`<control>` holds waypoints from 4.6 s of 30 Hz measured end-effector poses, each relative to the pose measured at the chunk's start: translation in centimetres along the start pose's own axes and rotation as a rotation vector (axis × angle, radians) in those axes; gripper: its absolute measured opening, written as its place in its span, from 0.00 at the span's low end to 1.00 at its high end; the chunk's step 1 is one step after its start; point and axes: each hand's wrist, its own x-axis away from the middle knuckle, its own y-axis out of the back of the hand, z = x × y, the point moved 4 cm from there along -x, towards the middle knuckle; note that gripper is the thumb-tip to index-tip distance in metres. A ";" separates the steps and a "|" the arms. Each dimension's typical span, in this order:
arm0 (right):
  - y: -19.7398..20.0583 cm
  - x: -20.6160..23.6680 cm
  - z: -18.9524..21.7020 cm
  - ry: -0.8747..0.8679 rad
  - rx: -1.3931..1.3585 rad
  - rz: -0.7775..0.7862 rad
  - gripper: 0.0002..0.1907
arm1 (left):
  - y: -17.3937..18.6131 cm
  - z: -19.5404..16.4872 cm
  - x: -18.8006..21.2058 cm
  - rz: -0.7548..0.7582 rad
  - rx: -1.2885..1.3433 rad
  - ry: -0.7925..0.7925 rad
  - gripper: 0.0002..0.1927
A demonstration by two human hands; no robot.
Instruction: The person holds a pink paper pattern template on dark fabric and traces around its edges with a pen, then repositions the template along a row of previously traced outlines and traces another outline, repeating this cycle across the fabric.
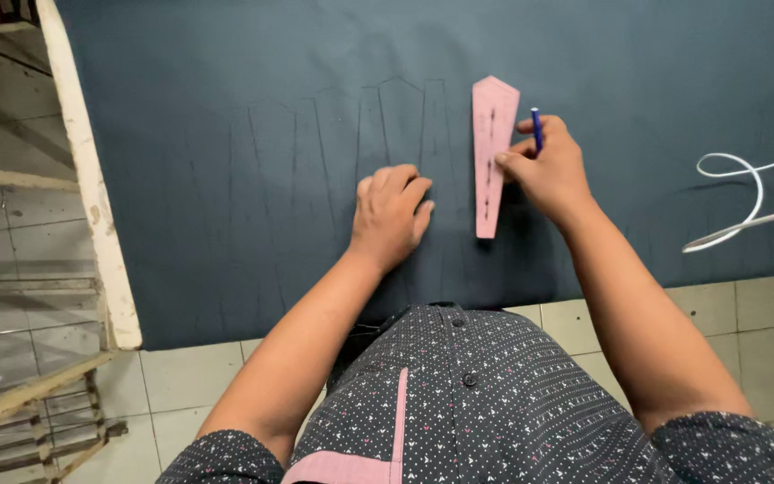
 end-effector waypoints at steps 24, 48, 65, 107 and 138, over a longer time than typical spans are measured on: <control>-2.6 -1.4 -0.1 0.076 0.230 0.034 0.16 | -0.8 -0.1 -4.9 0.131 -0.068 0.073 0.37; -2.9 -1.1 -0.2 0.040 0.162 0.004 0.18 | -1.3 -0.2 -4.1 0.150 -0.194 -0.014 0.34; -3.0 -0.8 0.4 -0.007 0.206 0.021 0.17 | -0.7 -0.4 -4.0 0.179 -0.190 0.000 0.37; -3.8 -4.0 8.1 0.657 0.495 0.018 0.12 | -4.2 -6.8 -2.6 0.064 -0.365 -0.108 0.15; 0.6 -3.4 5.8 0.511 0.344 -0.148 0.09 | -2.9 -5.2 -3.1 0.130 -0.262 -0.099 0.17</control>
